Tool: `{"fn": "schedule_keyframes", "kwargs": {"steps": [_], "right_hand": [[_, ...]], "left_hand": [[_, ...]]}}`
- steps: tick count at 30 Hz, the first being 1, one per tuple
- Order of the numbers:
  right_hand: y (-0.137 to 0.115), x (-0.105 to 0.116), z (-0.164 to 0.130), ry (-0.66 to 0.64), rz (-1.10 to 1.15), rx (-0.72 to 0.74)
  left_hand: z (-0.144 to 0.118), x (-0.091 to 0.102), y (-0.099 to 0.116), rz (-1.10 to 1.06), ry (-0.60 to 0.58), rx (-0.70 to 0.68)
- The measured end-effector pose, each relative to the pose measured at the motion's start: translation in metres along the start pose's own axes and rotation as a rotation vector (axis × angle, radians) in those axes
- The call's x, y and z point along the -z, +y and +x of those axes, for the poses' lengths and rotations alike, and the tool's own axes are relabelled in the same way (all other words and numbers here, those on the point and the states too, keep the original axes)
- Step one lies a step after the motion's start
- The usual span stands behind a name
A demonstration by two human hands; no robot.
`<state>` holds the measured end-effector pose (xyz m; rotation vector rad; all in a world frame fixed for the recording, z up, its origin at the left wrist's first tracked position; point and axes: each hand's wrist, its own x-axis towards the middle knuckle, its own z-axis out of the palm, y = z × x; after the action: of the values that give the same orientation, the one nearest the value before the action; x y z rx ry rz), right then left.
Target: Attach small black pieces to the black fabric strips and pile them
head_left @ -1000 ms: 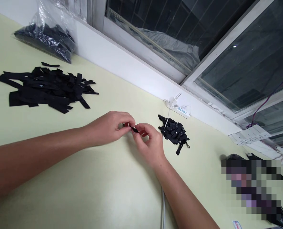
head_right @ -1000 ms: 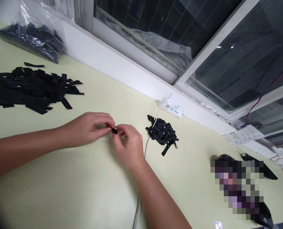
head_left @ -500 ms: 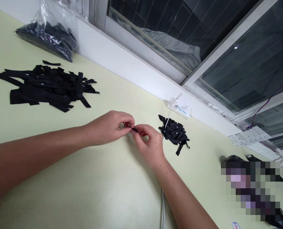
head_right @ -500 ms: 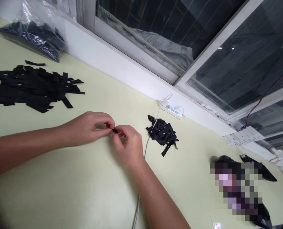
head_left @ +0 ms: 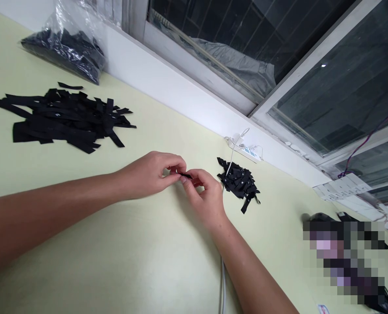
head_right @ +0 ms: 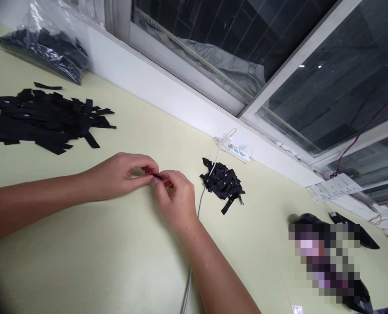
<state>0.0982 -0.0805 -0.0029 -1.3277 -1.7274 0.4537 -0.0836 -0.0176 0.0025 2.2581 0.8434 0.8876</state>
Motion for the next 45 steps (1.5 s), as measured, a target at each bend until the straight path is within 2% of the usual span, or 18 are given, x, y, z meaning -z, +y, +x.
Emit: {"fn": "schedule_keyframes", "kwargs": {"steps": [9,16,22,27,32,38,45], "right_hand": [[0.003,0.000,0.001,-0.067,0.040,-0.039],[0.001,0.001,0.001,-0.093,0.086,-0.060],[0.000,-0.001,0.000,-0.028,0.054,-0.064],[-0.001,-0.003,0.000,0.058,0.060,-0.039],[0.005,-0.003,0.003,0.118,0.098,-0.085],[0.019,0.012,0.013,0.242,0.275,-0.179],[0.010,0.048,0.023,0.301,0.285,-0.265]], "left_hand": [[0.000,0.000,-0.003,0.013,-0.052,0.000],[-0.001,-0.002,-0.002,0.009,-0.041,-0.009],[-0.001,0.000,0.004,-0.021,-0.030,-0.008],[0.000,0.001,0.006,-0.088,-0.039,0.052],[0.000,-0.004,0.003,-0.175,-0.023,0.085],[0.001,-0.008,-0.001,-0.302,0.038,0.145],[0.004,-0.002,-0.010,-0.306,0.152,0.216]]}}
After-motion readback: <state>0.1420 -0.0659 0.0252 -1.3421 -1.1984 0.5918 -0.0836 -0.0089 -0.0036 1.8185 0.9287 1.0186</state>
